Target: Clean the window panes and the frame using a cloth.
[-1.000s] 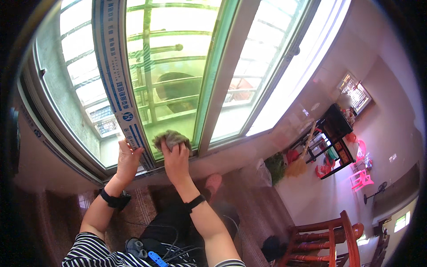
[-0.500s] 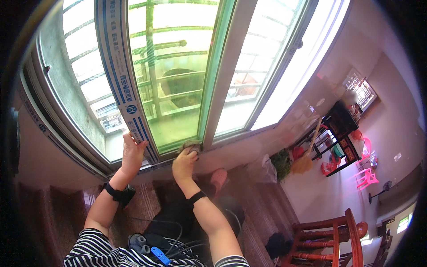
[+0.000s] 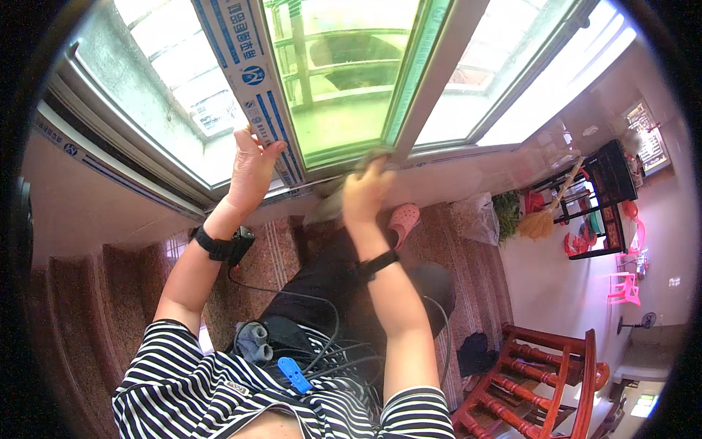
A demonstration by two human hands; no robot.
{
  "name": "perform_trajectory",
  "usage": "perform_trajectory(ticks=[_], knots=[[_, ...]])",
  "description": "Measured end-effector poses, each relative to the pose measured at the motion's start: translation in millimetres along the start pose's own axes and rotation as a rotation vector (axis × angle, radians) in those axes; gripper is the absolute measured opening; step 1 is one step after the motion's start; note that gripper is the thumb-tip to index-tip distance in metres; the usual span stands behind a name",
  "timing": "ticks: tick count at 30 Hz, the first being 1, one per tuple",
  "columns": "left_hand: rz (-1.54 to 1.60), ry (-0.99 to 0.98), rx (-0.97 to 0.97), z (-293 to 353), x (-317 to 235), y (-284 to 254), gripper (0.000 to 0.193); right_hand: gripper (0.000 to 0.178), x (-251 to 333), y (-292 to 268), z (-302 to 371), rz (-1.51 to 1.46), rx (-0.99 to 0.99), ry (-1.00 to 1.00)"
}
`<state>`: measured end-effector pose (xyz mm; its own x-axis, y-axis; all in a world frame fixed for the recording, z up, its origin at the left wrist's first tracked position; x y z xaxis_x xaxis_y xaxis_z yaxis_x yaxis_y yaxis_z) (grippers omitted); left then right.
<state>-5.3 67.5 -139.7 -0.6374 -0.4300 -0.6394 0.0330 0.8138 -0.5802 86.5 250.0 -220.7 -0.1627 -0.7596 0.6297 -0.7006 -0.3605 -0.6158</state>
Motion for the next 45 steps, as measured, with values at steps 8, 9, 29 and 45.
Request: perform_trajectory(ticks=[8, 9, 29, 45], knots=[[0.117, -0.083, 0.070, 5.5, -1.9, -2.4, 0.048, 0.072, 40.4, 35.9, 49.9, 0.123, 0.178, -0.255], [0.131, -0.088, 0.066, 5.5, -1.6, -3.9, 0.048, 0.072, 52.2, 36.1, 54.7, 0.178, 0.199, -0.387], [0.217, -0.150, 0.089, 4.6, -1.1, -2.7, 0.051, 0.065, 40.4, 50.7, 58.5, -0.016, 0.243, -0.091], [-0.212, -0.102, 0.310, 97.8, 23.2, -93.9, 0.037, 0.050, 103.4, 26.1, 68.9, -0.055, 0.528, -0.575]])
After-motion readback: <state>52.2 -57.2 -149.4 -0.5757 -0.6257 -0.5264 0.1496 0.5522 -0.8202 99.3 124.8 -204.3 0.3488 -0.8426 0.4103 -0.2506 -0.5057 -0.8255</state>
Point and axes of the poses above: each hand's wrist, its own z-axis away from the middle knuckle, its own y-axis out of the palm, x = y × z, the point moved 3 cm from there along -z, towards the middle knuckle, and after that the axes turned 7 degrees about x, right-handed, at the moved point
